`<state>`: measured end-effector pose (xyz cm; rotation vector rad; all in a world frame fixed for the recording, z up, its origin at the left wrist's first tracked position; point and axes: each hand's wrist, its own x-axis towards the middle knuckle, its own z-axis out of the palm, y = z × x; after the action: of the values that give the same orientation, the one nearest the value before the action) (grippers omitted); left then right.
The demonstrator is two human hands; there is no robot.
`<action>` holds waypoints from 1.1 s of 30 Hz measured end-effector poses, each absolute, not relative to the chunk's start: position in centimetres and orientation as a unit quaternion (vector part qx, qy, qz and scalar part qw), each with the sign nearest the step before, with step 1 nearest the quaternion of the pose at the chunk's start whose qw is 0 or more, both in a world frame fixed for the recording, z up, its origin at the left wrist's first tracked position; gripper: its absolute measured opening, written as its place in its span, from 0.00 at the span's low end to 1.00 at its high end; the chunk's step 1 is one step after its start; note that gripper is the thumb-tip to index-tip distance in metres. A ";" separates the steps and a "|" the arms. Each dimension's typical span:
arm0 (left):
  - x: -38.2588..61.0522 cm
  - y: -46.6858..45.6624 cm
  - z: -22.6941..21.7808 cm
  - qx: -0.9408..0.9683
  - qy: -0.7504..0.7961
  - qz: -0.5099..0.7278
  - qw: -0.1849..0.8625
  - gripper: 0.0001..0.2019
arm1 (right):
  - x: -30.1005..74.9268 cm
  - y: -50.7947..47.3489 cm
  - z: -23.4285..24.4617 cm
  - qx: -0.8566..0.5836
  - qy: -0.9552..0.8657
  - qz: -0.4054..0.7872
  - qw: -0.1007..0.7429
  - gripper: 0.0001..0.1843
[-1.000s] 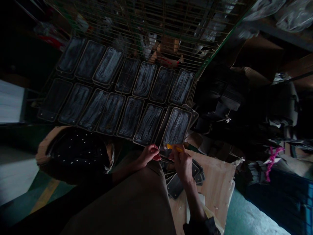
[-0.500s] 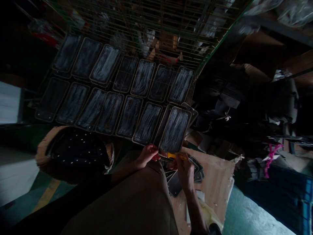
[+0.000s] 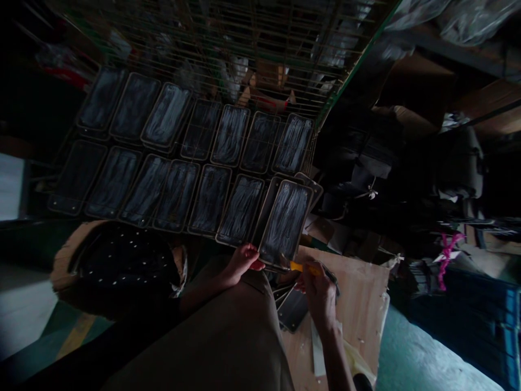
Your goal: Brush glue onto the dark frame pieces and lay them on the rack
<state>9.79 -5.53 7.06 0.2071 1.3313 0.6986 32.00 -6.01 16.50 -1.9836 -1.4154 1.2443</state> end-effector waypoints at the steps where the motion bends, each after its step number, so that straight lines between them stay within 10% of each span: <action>1: 9.8 -5.6 7.0 0.100 0.600 0.318 0.727 0.09 | 32.2 -5.7 16.3 -0.714 -0.508 0.437 0.203 0.24; 19: 9.9 -5.3 6.4 0.160 0.601 0.298 0.724 0.10 | 30.4 8.1 13.6 -0.674 -0.615 0.216 0.349 0.23; 33: 9.6 -4.9 6.9 0.110 0.561 0.299 0.764 0.14 | 27.6 5.6 16.8 -0.686 -0.568 0.319 0.324 0.22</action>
<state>9.59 -4.91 6.87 0.2399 1.2192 0.6509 27.59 5.56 16.80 -1.7997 -1.4912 0.8366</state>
